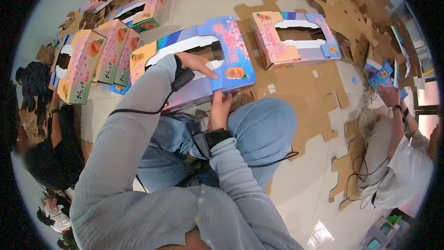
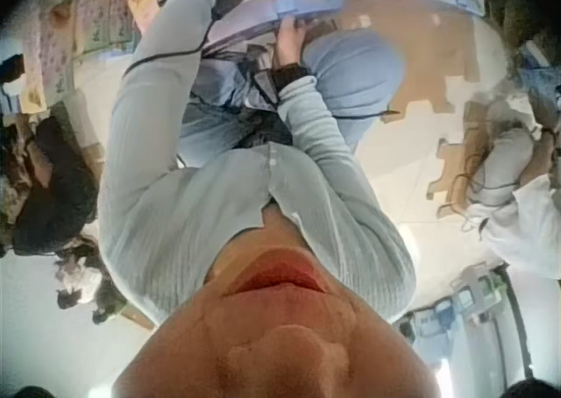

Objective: The recorder is assembling cardboard fruit boxes while sitting on the floor.

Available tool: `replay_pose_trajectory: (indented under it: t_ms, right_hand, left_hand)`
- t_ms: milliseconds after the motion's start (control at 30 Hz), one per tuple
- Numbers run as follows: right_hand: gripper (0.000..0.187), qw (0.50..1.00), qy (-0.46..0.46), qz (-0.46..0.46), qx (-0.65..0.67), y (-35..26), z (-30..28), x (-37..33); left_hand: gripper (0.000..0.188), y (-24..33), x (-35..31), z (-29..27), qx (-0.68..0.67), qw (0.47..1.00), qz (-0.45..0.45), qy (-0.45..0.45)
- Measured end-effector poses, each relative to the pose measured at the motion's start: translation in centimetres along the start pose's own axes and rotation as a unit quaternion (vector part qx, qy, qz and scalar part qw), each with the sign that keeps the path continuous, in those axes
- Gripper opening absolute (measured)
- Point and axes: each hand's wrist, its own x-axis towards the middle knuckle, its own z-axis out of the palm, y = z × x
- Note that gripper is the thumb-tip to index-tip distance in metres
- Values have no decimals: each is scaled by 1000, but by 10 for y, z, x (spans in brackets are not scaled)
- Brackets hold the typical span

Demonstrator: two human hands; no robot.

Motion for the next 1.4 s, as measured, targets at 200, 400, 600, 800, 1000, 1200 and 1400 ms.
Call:
replay_pose_trajectory:
  t_ms: [200,400,600,800,1000,1200,1400]
  right_hand:
    - [55,997,-32,-4,-73,4,-3,11]
    - [54,993,-27,-49,-100,9,-2,13]
    - [57,989,-31,-90,-116,7,-1,10]
    - [48,998,-44,-17,-43,2,3,0]
    - [50,999,-34,-39,15,4,2,-3]
    - [59,994,-56,-79,-45,1,3,-5]
    - [66,991,-49,-99,-75,6,0,-1]
  left_hand:
    - [60,-11,11,0,-57,997,38,-31]
    - [56,-18,16,-3,-68,997,28,-31]
    - [57,-26,20,-6,-90,995,-14,-47]
    - [59,-35,30,-9,-93,994,-37,-43]
    - [56,-36,27,-8,-109,993,-24,-32]
    - [55,-46,36,-8,-88,996,-10,-9]
    - [60,-48,34,-1,-80,996,4,39]
